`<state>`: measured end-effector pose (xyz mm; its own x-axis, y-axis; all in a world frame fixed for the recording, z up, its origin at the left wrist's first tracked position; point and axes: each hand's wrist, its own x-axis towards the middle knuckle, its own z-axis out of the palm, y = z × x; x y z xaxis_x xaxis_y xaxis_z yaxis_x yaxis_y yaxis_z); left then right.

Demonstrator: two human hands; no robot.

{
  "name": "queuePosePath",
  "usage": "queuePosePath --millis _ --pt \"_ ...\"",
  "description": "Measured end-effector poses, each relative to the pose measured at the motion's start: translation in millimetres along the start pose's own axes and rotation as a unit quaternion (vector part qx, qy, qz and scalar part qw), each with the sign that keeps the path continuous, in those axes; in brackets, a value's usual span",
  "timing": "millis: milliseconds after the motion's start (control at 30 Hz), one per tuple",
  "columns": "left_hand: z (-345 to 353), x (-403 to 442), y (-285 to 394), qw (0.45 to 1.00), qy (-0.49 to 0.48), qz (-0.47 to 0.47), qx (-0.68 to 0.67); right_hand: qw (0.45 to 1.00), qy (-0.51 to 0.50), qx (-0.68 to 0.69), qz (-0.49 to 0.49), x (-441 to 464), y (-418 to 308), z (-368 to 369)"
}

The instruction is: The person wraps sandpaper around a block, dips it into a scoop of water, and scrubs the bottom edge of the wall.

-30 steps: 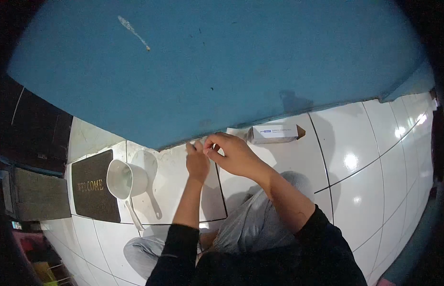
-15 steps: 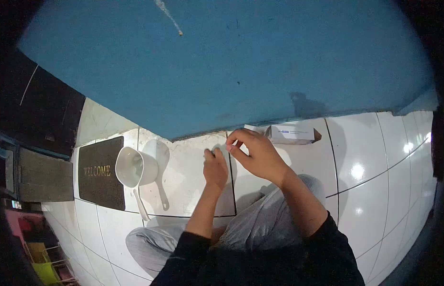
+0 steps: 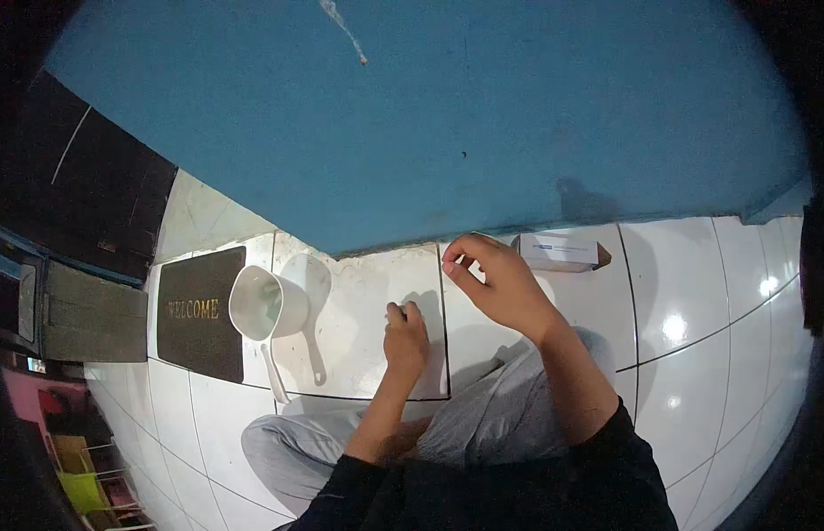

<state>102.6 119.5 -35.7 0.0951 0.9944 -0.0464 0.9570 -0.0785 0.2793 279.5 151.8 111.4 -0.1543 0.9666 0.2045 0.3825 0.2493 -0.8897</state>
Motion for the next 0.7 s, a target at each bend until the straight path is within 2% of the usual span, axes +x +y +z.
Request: queuePosePath --millis 200,233,367,433,467,600,700 --pt "2.1 87.1 -6.2 0.992 0.122 0.031 0.032 1.000 -0.019 -0.022 -0.012 3.9 10.3 3.5" --pt "0.0 100.3 -8.4 0.994 0.097 0.037 0.031 1.000 -0.014 -0.020 -0.007 4.5 12.6 5.0" --pt "-5.5 96.9 -9.6 0.993 0.100 0.063 0.008 1.000 -0.013 -0.025 -0.008 2.5 10.5 3.5" --pt "-3.0 66.3 -8.4 1.000 -0.001 0.003 0.025 1.000 -0.014 -0.025 -0.004 1.2 7.6 1.9" --pt "3.0 47.9 -9.8 0.999 -0.018 -0.002 0.050 1.000 -0.013 -0.024 0.002 1.1 6.2 1.4" --pt "0.0 9.4 -5.1 1.000 0.010 0.026 0.009 1.000 -0.012 -0.018 -0.015 1.2 3.7 4.0" --pt "4.9 43.4 -3.6 0.998 0.053 0.028 0.018 0.999 -0.026 -0.026 -0.022 2.5 5.6 5.3"
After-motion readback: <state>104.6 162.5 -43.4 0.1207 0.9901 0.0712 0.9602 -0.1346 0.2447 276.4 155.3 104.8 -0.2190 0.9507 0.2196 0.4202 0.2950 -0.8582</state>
